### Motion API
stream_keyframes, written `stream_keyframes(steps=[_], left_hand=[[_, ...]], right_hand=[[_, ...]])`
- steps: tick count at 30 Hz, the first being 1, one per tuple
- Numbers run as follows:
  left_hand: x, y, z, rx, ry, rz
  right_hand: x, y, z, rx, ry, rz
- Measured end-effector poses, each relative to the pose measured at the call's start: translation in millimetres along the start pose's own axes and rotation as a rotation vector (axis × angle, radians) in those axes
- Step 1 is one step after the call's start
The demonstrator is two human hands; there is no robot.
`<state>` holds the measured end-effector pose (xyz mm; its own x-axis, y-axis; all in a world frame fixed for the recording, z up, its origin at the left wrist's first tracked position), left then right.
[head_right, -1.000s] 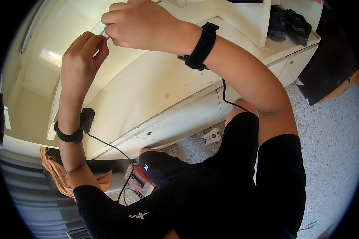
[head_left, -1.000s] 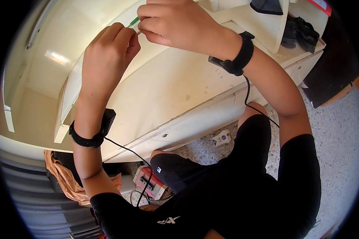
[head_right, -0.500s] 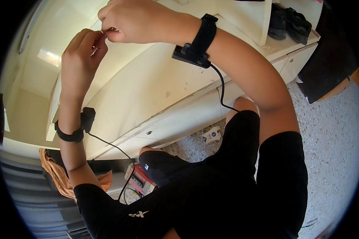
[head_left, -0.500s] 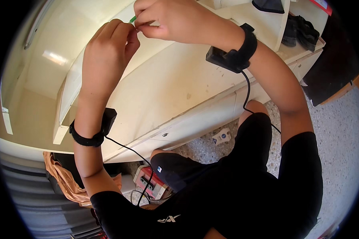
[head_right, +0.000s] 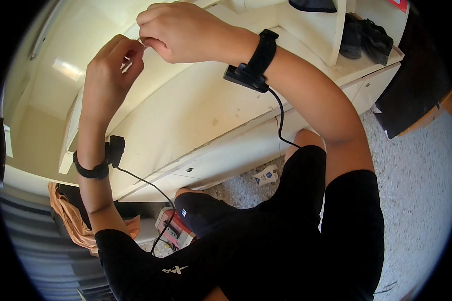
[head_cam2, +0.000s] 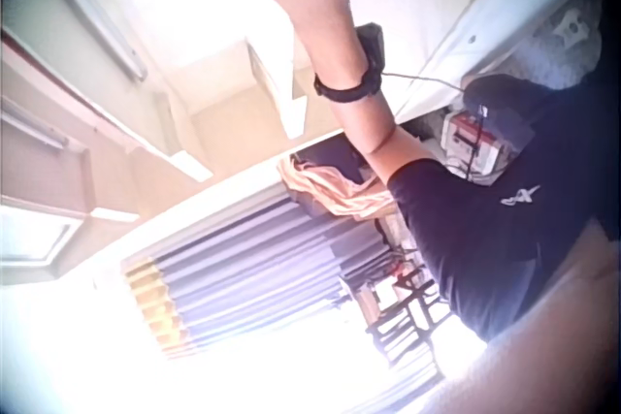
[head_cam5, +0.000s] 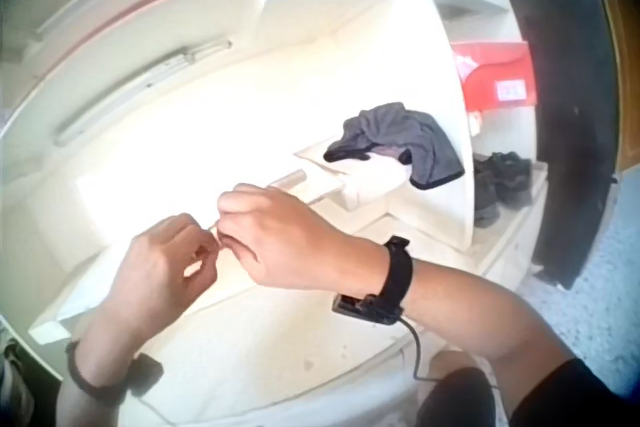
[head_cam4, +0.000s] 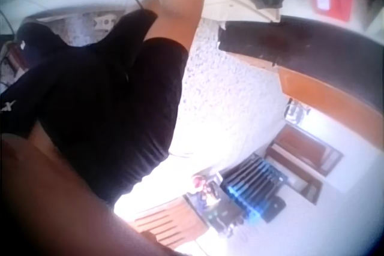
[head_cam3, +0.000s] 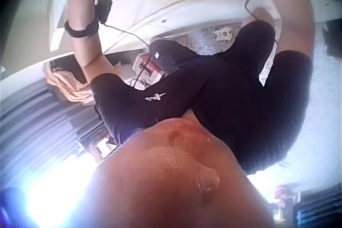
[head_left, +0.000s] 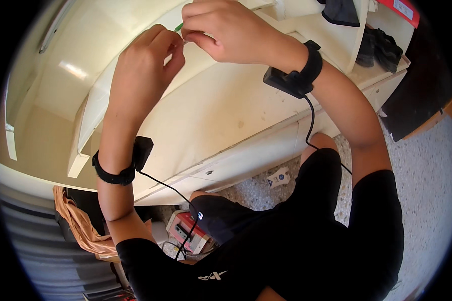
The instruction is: The person applies small white adhesive strips to the edge of a white shelf using their hands while sitting on the floor.
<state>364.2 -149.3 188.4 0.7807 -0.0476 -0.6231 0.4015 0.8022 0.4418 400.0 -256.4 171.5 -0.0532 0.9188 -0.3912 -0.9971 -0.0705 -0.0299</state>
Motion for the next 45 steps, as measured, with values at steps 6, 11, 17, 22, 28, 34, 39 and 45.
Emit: stream_keyframes(steps=[6,11,17,22,28,34,39,45], left_hand=[[-6,-7,-3,-0.015,-0.044,0.081],[-10,-5,-6,-0.024,-0.091,0.09],[-10,-7,-5,-0.005,-0.109,0.129],[-8,-5,-3,-0.019,-0.093,0.121],[-6,-6,-1,-0.019,-0.074,0.124],[-2,0,2,-0.047,-0.048,0.063],[11,25,7,-0.139,0.175,-0.21],[4,18,6,-0.108,0.121,-0.248]], right_hand=[[0,7,-2,0.004,-0.027,-0.046],[1,9,-2,0.013,-0.046,-0.057],[2,8,-1,0.021,-0.037,-0.049],[4,7,-1,0.029,-0.003,-0.062],[6,3,-3,0.054,0.078,-0.072],[8,4,1,0.071,0.163,-0.071],[14,-8,11,0.125,0.3,-0.081],[19,-18,22,0.286,0.428,-0.073]])
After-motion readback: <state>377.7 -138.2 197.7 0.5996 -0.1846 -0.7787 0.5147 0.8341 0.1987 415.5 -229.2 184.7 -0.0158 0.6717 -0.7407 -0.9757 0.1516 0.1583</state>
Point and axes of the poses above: each hand's wrist, its own z-axis towards the middle knuckle, its own x-axis out of the palm, y = z × x, the point moved 9 cm from there along z, towards the middle knuckle, and after that the axes turned 12 degrees about z, right-handed, at the moved point
